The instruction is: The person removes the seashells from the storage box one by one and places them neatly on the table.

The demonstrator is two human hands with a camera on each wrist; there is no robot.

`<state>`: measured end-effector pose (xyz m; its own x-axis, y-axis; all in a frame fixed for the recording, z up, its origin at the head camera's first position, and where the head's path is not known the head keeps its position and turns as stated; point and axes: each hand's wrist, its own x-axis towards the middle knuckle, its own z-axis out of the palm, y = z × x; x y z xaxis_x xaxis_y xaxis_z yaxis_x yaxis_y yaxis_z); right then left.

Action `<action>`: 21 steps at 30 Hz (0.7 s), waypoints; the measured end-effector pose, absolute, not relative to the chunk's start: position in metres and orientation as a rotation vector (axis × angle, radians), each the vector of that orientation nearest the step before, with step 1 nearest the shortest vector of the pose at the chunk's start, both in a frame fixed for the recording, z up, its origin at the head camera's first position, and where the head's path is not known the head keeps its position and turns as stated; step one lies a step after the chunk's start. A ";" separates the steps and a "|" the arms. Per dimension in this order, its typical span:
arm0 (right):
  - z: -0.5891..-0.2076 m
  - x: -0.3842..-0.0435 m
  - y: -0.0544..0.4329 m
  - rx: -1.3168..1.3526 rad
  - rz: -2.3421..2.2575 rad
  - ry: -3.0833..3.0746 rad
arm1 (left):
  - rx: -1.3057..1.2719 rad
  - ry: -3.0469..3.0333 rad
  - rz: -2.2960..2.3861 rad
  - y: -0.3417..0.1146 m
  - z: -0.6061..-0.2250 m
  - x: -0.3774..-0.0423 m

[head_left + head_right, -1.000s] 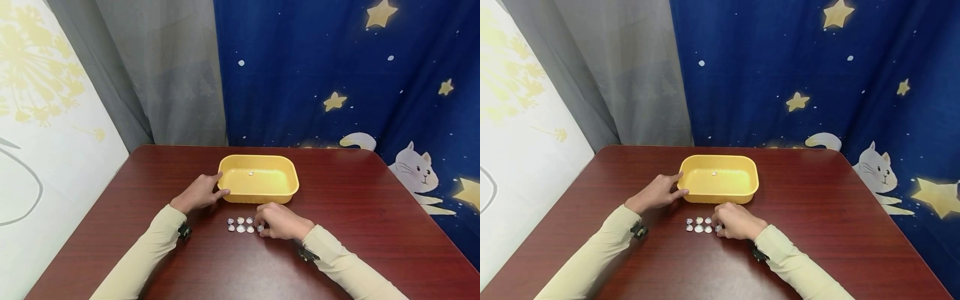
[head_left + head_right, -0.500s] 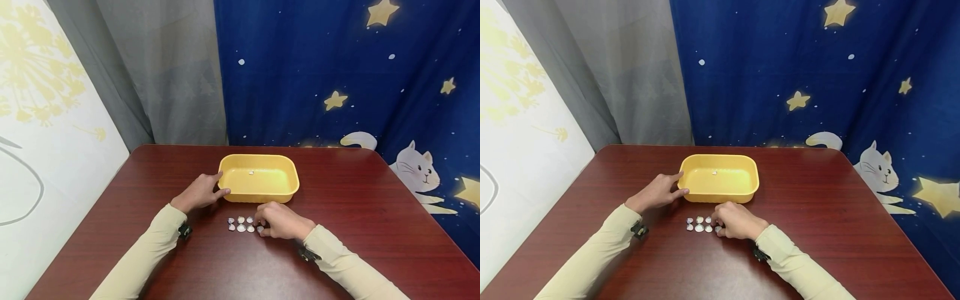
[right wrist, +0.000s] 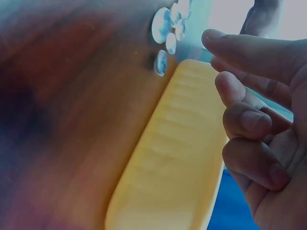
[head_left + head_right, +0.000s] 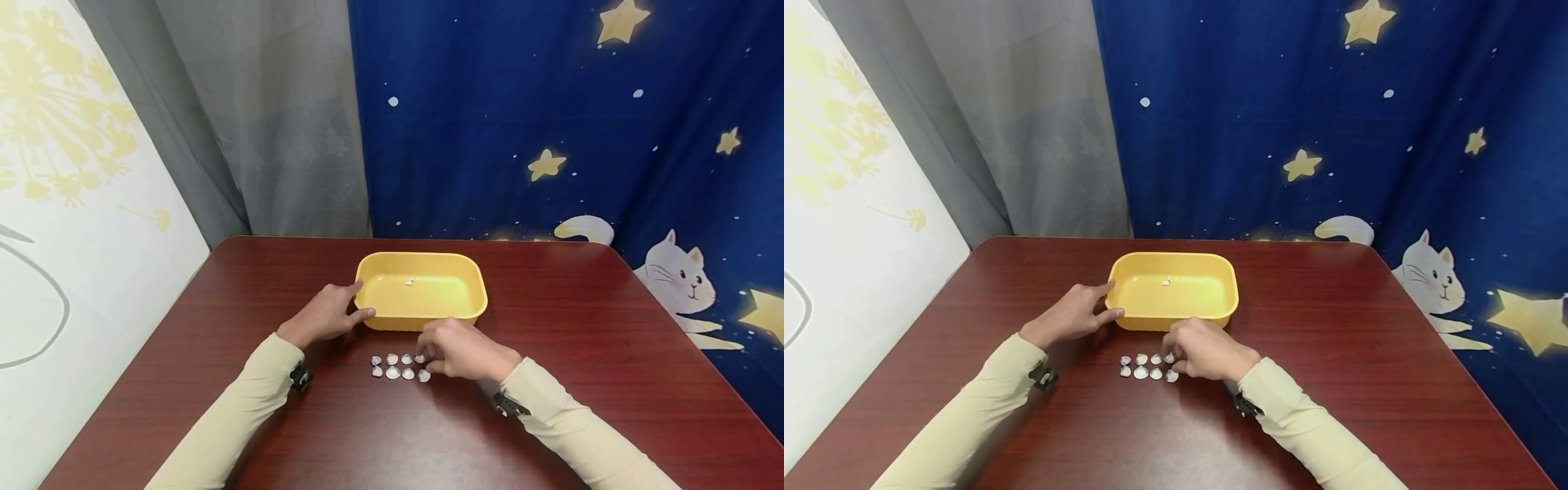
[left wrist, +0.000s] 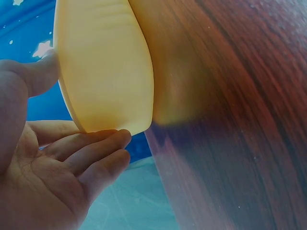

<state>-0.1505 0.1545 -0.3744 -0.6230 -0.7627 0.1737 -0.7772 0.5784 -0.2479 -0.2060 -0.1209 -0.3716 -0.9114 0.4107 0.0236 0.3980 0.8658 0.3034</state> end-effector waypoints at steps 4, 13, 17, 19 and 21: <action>-0.366 -0.157 0.156 1.318 0.521 -2.754 | 0.649 2.994 0.476 -0.121 -0.371 -0.206; -0.354 -0.192 0.157 1.221 0.636 -2.649 | 0.659 3.002 0.481 -0.121 -0.372 -0.206; -0.354 -0.204 0.155 1.165 0.589 -2.623 | 0.659 2.999 0.486 -0.121 -0.372 -0.206; -0.354 -0.209 0.153 1.132 0.580 -2.636 | 0.659 2.996 0.489 -0.121 -0.372 -0.206; -0.355 -0.215 0.150 1.095 0.568 -2.655 | 0.663 2.996 0.488 -0.122 -0.372 -0.206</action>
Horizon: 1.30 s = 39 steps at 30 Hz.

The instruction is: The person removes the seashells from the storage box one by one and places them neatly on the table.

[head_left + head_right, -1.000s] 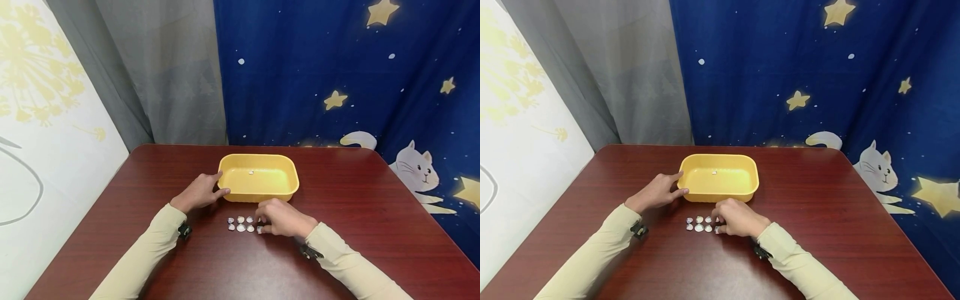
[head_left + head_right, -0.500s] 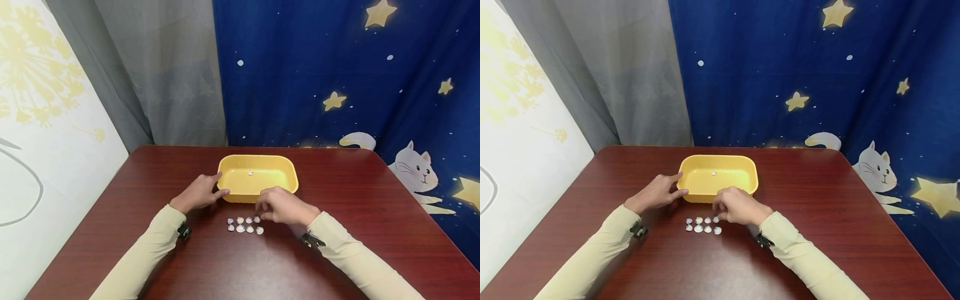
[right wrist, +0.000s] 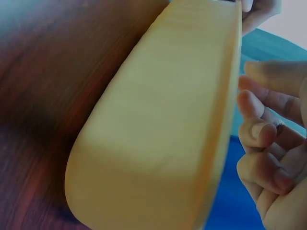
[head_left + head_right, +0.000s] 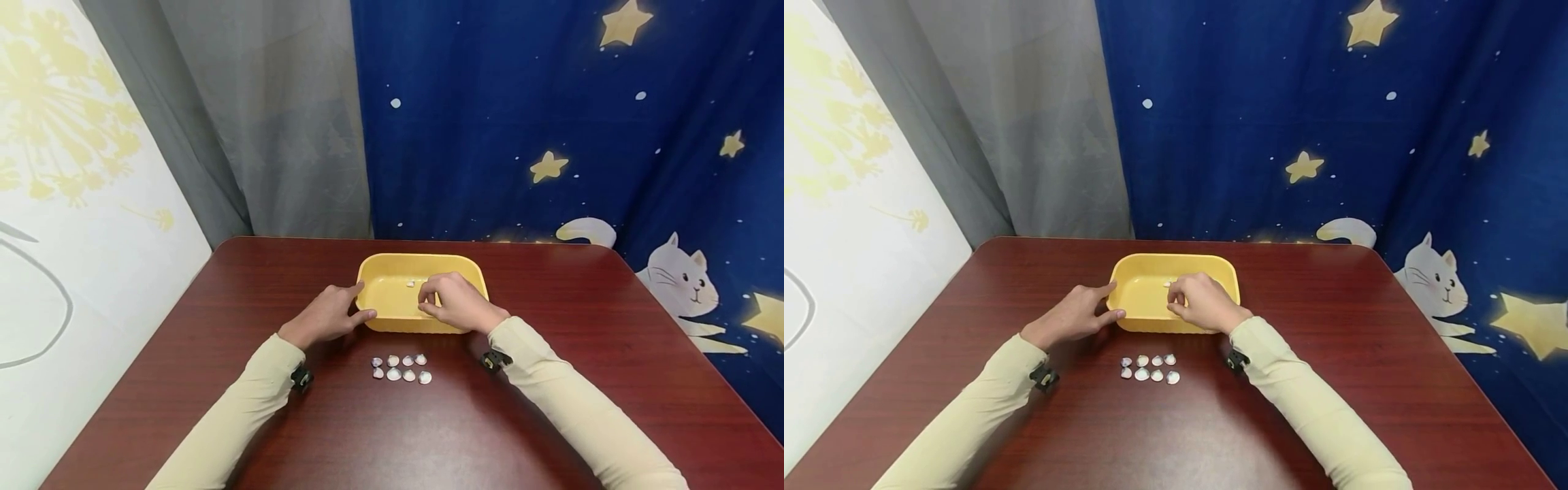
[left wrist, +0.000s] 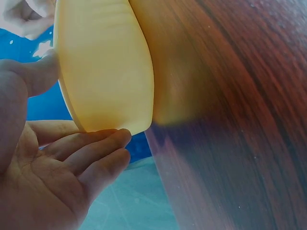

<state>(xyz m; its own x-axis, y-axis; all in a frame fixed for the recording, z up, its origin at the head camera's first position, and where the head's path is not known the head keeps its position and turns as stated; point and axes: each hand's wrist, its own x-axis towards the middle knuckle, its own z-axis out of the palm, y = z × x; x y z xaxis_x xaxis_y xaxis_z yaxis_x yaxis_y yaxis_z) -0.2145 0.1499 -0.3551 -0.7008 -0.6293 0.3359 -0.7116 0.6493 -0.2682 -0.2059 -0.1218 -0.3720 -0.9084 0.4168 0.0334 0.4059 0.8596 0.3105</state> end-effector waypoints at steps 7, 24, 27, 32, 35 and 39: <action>-0.359 -0.236 0.143 0.987 0.577 -2.751 | 0.662 2.995 0.496 -0.123 -0.371 -0.206; -0.381 -0.271 0.128 0.801 0.468 -2.979 | 0.673 2.987 0.482 -0.122 -0.371 -0.207; -0.382 -0.274 0.126 0.790 0.480 -2.979 | 0.673 2.992 0.485 -0.122 -0.371 -0.206; -0.382 -0.278 0.123 0.837 0.482 -2.971 | 0.698 3.009 0.484 -0.124 -0.371 -0.207; -0.383 -0.280 0.122 0.859 0.440 -2.987 | 0.720 3.006 0.487 -0.123 -0.371 -0.207; -0.385 -0.283 0.121 0.878 0.369 -3.022 | 0.707 3.001 0.487 -0.122 -0.371 -0.206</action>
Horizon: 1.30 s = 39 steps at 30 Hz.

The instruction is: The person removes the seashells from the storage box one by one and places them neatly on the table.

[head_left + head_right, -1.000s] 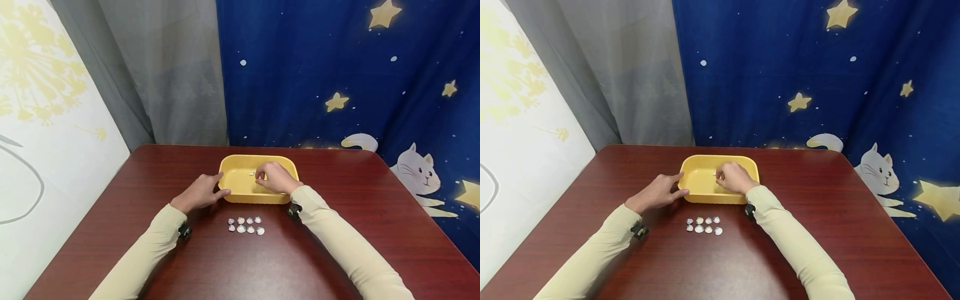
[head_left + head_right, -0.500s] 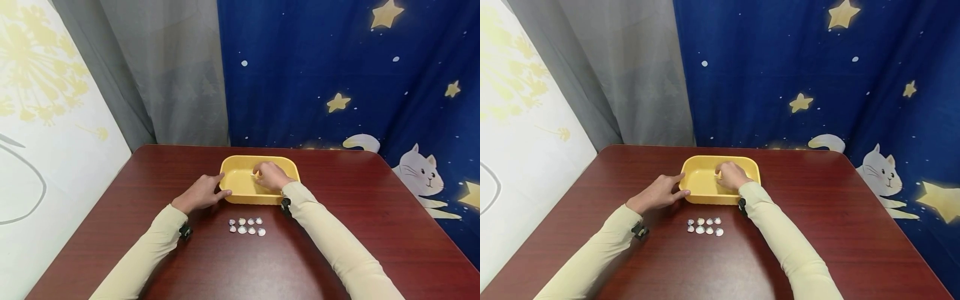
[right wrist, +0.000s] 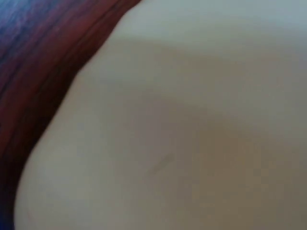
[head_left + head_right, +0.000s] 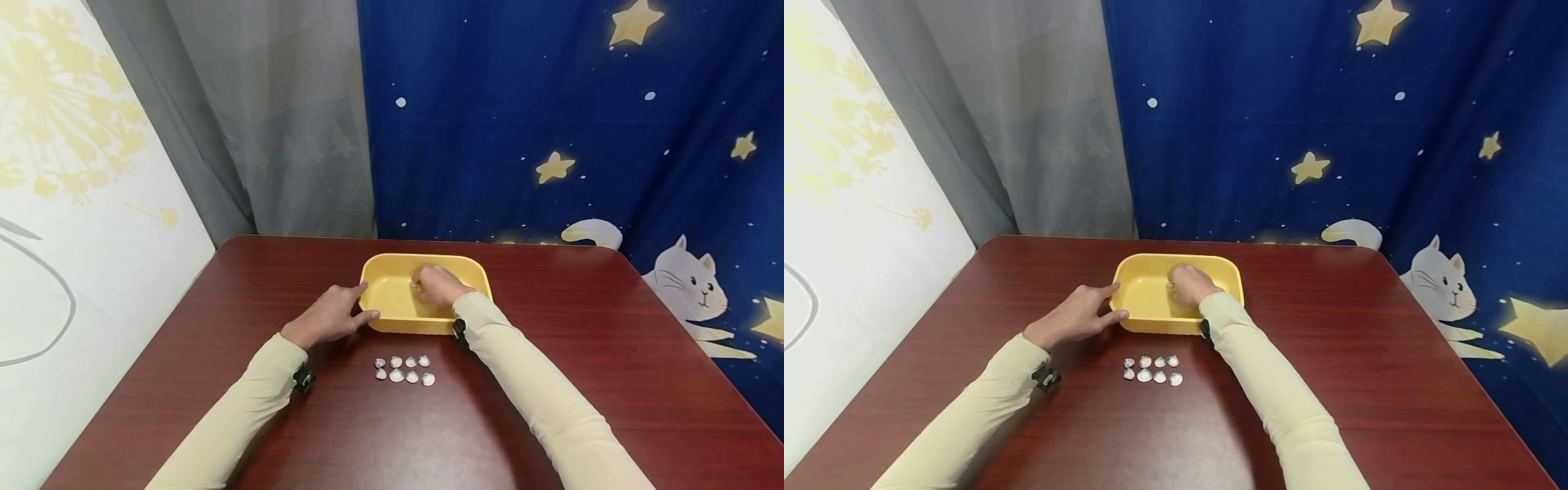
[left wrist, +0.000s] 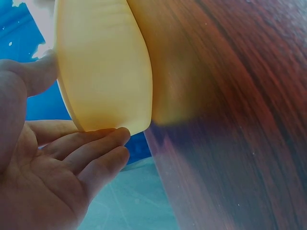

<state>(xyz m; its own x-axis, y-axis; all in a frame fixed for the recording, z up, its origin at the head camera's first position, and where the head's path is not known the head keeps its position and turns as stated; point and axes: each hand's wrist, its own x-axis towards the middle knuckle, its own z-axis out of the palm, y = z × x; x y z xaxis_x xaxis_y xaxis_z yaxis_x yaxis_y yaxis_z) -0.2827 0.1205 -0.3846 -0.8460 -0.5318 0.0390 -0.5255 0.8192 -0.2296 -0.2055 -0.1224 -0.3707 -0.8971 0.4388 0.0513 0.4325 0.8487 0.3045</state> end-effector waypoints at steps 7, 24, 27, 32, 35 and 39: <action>-0.387 -0.286 0.120 -0.921 -0.311 2.957 | 0.718 3.009 0.480 -0.123 -0.371 -0.206; -0.383 -0.282 0.117 -0.846 -0.307 2.954 | 0.694 2.999 0.481 -0.122 -0.371 -0.205; -0.382 -0.282 0.117 -0.848 -0.307 2.952 | 0.693 3.000 0.477 -0.122 -0.370 -0.205; -0.381 -0.282 0.116 -0.863 -0.299 2.954 | 0.683 3.002 0.481 -0.123 -0.370 -0.205; -0.381 -0.282 0.116 -0.871 -0.292 2.953 | 0.696 3.010 0.477 -0.123 -0.371 -0.205; -0.382 -0.282 0.118 -0.880 -0.302 2.948 | 0.719 3.018 0.478 -0.123 -0.372 -0.205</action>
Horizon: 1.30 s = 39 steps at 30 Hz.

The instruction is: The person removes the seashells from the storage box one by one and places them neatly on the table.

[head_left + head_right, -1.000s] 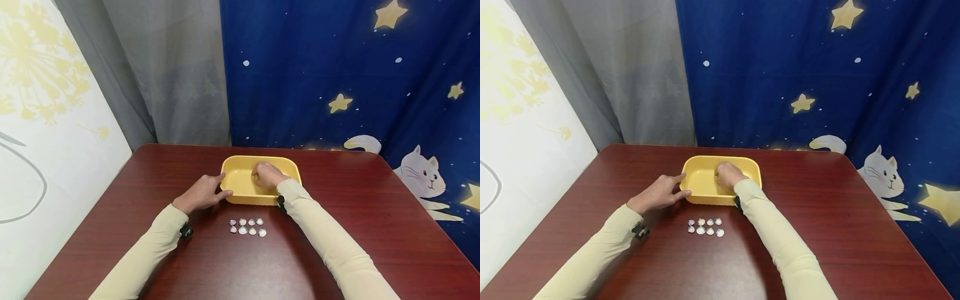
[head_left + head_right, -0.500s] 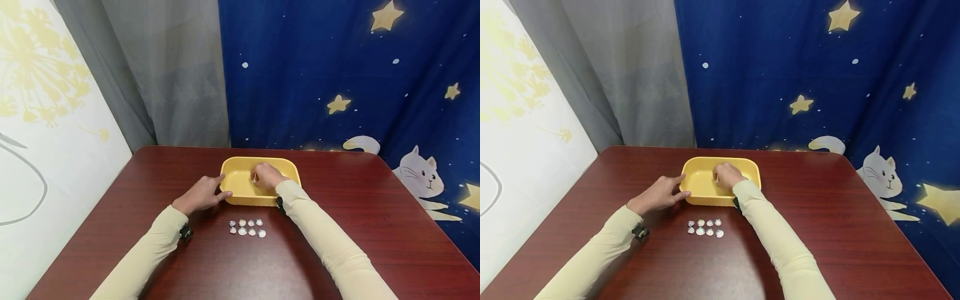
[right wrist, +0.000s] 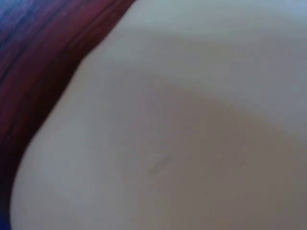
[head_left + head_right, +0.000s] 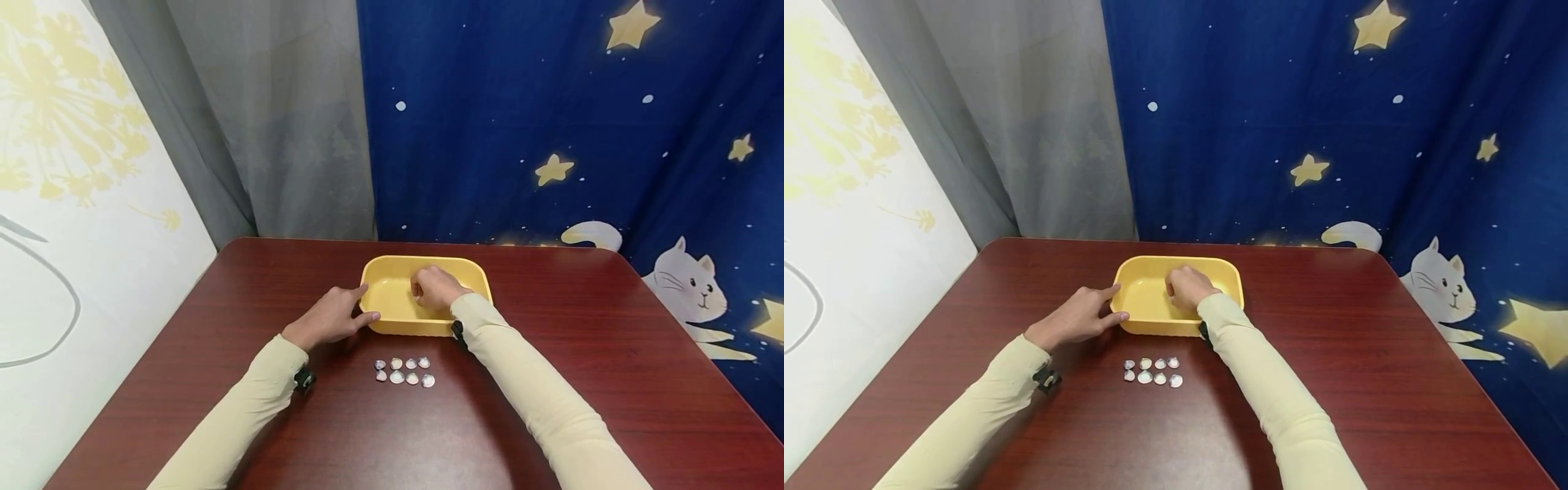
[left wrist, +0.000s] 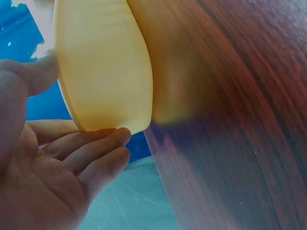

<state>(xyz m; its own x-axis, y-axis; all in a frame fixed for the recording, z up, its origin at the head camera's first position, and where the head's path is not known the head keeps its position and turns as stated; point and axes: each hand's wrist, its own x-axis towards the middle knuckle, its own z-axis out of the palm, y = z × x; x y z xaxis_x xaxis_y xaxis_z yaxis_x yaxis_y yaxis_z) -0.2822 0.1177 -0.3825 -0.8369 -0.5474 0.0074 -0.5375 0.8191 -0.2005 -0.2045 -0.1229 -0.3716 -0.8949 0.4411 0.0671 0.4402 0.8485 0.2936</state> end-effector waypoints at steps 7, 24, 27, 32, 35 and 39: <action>-0.382 -0.279 0.120 -0.889 -0.322 2.955 | 0.716 3.020 0.481 -0.122 -0.371 -0.204; -0.363 -0.253 0.132 -1.063 -0.472 2.957 | 0.710 3.010 0.487 -0.122 -0.372 -0.206; -0.360 -0.246 0.134 -1.101 -0.526 2.953 | 0.704 3.006 0.491 -0.123 -0.371 -0.205; -0.354 -0.232 0.140 -1.170 -0.593 2.961 | 0.687 3.000 0.487 -0.121 -0.371 -0.206; -0.351 -0.220 0.145 -1.206 -0.599 2.964 | 0.675 2.997 0.481 -0.121 -0.371 -0.206; -0.347 -0.206 0.151 -1.252 -0.619 2.992 | 0.673 2.998 0.481 -0.122 -0.371 -0.206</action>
